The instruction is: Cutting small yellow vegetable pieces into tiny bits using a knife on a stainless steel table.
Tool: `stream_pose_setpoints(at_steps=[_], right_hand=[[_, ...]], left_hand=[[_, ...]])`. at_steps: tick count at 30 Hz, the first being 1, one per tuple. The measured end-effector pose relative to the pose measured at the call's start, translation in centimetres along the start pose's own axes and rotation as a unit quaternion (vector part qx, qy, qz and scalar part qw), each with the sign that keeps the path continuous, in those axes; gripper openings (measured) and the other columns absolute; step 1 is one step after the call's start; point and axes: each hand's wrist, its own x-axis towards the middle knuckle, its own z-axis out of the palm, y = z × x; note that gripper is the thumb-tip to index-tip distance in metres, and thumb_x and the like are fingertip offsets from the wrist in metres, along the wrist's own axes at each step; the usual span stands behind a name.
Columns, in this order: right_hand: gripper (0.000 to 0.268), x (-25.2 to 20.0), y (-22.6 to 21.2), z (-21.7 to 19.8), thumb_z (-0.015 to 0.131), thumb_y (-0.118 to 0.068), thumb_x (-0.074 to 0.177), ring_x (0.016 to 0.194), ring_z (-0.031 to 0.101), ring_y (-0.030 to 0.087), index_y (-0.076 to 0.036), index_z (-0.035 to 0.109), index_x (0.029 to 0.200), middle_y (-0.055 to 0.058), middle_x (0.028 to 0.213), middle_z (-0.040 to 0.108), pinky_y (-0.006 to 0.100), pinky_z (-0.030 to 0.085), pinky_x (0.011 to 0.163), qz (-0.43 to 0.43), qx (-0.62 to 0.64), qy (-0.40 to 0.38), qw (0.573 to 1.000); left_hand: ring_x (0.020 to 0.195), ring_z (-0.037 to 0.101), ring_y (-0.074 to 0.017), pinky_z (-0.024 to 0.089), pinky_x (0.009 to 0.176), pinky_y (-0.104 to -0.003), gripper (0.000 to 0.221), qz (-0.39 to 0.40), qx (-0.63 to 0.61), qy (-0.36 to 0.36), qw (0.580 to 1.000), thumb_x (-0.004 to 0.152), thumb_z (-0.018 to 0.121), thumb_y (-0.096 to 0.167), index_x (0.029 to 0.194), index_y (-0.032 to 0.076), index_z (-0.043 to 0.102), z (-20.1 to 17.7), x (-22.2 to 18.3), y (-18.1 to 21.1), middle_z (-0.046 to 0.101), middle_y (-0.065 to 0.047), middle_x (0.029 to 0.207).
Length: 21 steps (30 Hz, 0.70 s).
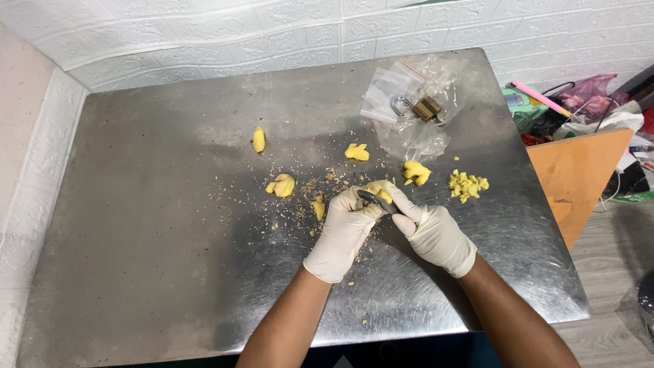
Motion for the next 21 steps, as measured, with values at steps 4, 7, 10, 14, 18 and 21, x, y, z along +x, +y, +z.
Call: stream_pose_setpoints(at_steps=[4,7,10,14,18,21], right_hand=[[0.052,-0.6,0.3,0.7,0.069,-0.028,0.094,0.107,0.075,0.03,-0.034,0.065,0.146,0.009,0.116,0.081,0.042,0.063,0.091,-0.01,0.042,0.042,0.998],[0.051,-0.7,-0.4,1.1,0.068,-0.026,0.095,0.104,0.076,0.029,-0.032,0.066,0.146,0.011,0.112,0.082,0.042,0.064,0.09,-0.02,0.03,0.067,0.997],[0.05,-0.8,-0.9,1.2,0.067,-0.024,0.096,0.104,0.076,0.03,-0.031,0.066,0.146,0.012,0.111,0.082,0.043,0.064,0.09,-0.015,0.035,0.084,0.996],[0.048,-0.7,-2.2,0.8,0.066,-0.02,0.097,0.11,0.073,0.029,-0.026,0.067,0.144,0.012,0.119,0.079,0.042,0.062,0.094,-0.024,0.073,0.096,0.992],[0.043,-0.7,-2.7,0.5,0.065,-0.018,0.099,0.12,0.067,0.028,-0.019,0.068,0.142,0.012,0.13,0.074,0.042,0.057,0.102,-0.017,0.129,0.091,0.987],[0.043,-0.4,-3.1,0.3,0.065,-0.018,0.099,0.123,0.065,0.029,-0.018,0.068,0.142,0.012,0.133,0.073,0.043,0.055,0.104,-0.014,0.145,0.084,0.986]], left_hand=[[0.095,0.074,-0.0204,0.064,0.097,-0.044,0.024,0.021,-0.001,0.019,1.0,0.087,0.082,-0.005,0.108,0.003,0.074,0.5,-0.3,-0.4,0.078,-0.017,0.102],[0.094,0.076,-0.0233,0.064,0.095,-0.045,0.028,0.028,-0.007,0.029,0.999,0.086,0.082,-0.008,0.112,0.0,0.073,-1.2,0.3,-2.3,0.079,-0.021,0.102],[0.093,0.076,-0.0205,0.065,0.095,-0.042,0.026,0.037,0.015,0.046,0.998,0.089,0.08,-0.006,0.112,0.0,0.073,-3.3,1.3,-4.8,0.079,-0.019,0.1],[0.092,0.074,-0.0194,0.064,0.095,-0.042,0.026,0.058,0.041,0.044,0.996,0.088,0.079,-0.008,0.112,-0.001,0.073,-3.5,1.8,-5.0,0.079,-0.019,0.096],[0.083,0.069,-0.0109,0.063,0.092,-0.04,0.019,0.055,0.078,0.059,0.994,0.088,0.081,-0.004,0.105,0.001,0.076,-2.1,1.0,-2.9,0.078,-0.012,0.085],[0.078,0.068,-0.0091,0.065,0.09,-0.04,0.016,0.056,0.097,0.063,0.992,0.088,0.081,-0.005,0.103,-0.002,0.076,0.5,-0.2,0.0,0.075,-0.011,0.078]])
